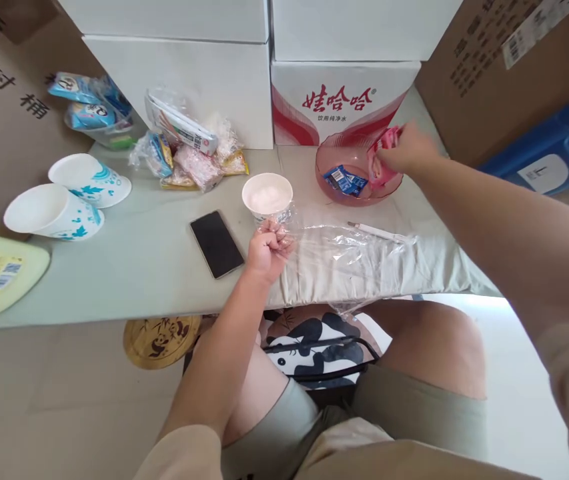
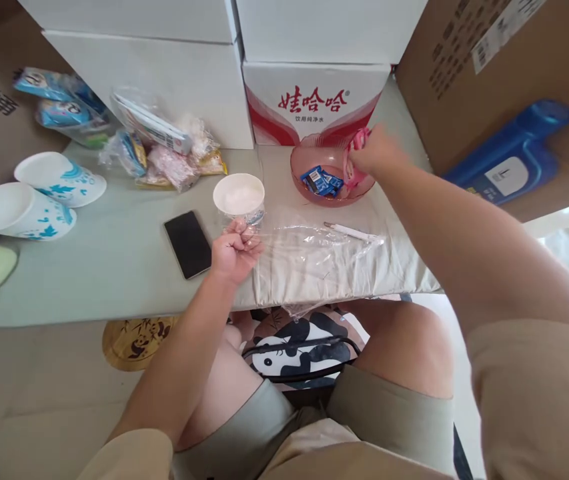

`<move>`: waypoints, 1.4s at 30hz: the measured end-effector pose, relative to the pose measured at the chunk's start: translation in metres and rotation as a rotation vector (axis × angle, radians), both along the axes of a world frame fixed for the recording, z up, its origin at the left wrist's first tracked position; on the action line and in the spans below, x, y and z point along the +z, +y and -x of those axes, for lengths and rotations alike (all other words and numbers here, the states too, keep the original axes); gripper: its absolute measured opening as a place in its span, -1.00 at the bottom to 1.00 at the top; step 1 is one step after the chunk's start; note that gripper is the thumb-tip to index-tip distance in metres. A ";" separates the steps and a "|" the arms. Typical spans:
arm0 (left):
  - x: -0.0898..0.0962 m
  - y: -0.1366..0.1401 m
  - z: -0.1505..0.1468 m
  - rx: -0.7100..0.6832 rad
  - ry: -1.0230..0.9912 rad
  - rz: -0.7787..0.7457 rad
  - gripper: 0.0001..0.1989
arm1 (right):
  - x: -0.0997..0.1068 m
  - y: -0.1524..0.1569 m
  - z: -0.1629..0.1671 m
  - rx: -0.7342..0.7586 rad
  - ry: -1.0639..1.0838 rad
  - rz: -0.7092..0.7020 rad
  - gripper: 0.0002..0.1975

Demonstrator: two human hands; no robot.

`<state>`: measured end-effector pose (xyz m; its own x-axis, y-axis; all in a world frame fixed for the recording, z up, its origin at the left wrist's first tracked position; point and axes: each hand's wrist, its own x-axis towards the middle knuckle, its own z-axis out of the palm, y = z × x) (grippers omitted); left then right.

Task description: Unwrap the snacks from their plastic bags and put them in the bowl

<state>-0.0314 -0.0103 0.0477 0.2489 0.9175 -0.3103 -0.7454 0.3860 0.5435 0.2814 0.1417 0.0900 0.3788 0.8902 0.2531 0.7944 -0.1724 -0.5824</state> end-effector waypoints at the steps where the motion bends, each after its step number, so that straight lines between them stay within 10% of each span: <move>1: 0.000 0.000 0.001 -0.002 0.003 -0.003 -0.66 | -0.003 0.002 0.006 -0.066 0.003 0.092 -0.53; 8: 0.001 0.003 0.001 -0.028 0.054 0.008 -0.65 | -0.009 -0.011 0.018 -0.088 -0.030 0.115 -0.66; 18: -0.008 0.003 -0.007 -0.138 0.153 -0.009 -0.68 | -0.023 -0.141 0.017 0.931 -0.248 -0.001 -0.65; 28: -0.028 0.004 -0.018 -0.016 0.651 -0.043 -0.68 | -0.044 -0.262 0.027 0.760 -0.681 -0.060 -0.75; 33: -0.023 -0.022 -0.014 0.144 1.188 -0.550 -0.45 | -0.052 -0.278 0.039 0.761 -0.646 0.033 -0.84; 38: -0.017 -0.044 -0.023 -0.393 1.353 -0.988 0.00 | -0.054 -0.275 0.057 0.909 -0.587 0.115 -0.79; 42: -0.023 -0.038 -0.022 -0.625 1.336 -0.923 -0.32 | -0.052 -0.278 0.063 0.934 -0.634 0.088 -0.79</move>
<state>-0.0090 -0.0486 0.0247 0.6358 0.7700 -0.0542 0.4914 -0.3496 0.7977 0.2188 -0.1360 0.0380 -0.6180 0.7815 0.0854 0.7813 0.6226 -0.0437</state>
